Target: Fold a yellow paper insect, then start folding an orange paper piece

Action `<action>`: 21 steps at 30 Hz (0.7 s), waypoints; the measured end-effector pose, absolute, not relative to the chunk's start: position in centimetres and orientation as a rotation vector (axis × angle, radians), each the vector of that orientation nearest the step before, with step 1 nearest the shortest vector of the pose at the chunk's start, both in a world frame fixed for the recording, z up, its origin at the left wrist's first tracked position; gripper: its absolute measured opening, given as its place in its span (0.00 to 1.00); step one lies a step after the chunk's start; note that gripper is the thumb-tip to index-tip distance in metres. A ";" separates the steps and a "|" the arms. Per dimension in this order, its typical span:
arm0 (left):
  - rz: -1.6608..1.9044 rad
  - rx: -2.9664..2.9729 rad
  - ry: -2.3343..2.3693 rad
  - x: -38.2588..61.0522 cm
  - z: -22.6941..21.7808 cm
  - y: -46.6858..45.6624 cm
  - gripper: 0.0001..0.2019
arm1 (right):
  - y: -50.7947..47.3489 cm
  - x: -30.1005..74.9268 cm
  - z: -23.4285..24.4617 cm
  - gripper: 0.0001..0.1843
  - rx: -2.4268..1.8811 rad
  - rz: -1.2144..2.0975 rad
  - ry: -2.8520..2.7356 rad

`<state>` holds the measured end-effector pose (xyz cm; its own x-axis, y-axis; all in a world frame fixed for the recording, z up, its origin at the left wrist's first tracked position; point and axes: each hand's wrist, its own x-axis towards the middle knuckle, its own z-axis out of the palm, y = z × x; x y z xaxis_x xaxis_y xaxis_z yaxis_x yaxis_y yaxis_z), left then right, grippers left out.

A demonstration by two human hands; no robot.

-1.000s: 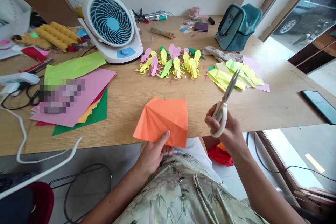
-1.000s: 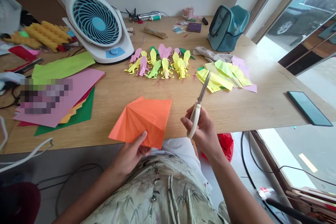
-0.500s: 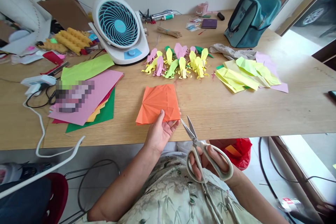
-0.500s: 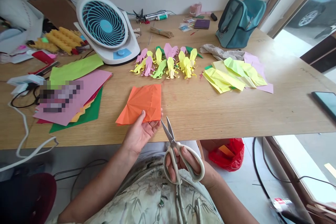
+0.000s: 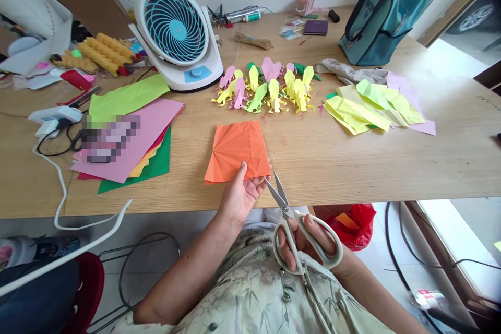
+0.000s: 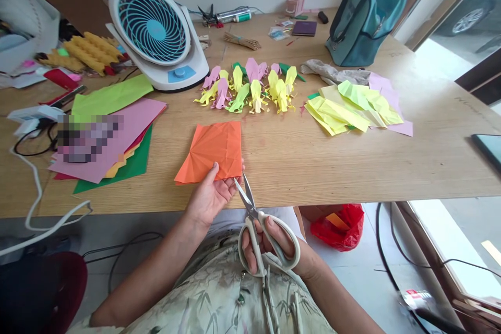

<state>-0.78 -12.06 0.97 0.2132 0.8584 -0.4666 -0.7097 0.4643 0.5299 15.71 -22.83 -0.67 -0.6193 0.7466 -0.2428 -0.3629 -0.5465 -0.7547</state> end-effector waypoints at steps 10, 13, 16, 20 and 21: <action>1.063 0.238 0.800 -0.8 1.0 -12.4 0.19 | -23.0 15.3 -1.3 0.34 -0.743 2.127 -0.774; 1.039 0.265 0.794 -0.4 0.8 -12.7 0.19 | -23.1 14.9 -1.3 0.33 -0.752 2.102 -0.735; 0.983 0.290 0.832 -0.8 0.8 -13.6 0.18 | -23.3 14.5 -1.6 0.32 -0.706 2.094 -0.694; 0.696 0.465 0.905 -3.4 2.1 -16.0 0.17 | -23.6 14.5 -2.6 0.32 -0.661 2.053 -0.590; 0.600 0.587 0.932 -4.2 2.7 -16.7 0.18 | -23.7 14.5 -2.9 0.32 -0.643 2.049 -0.569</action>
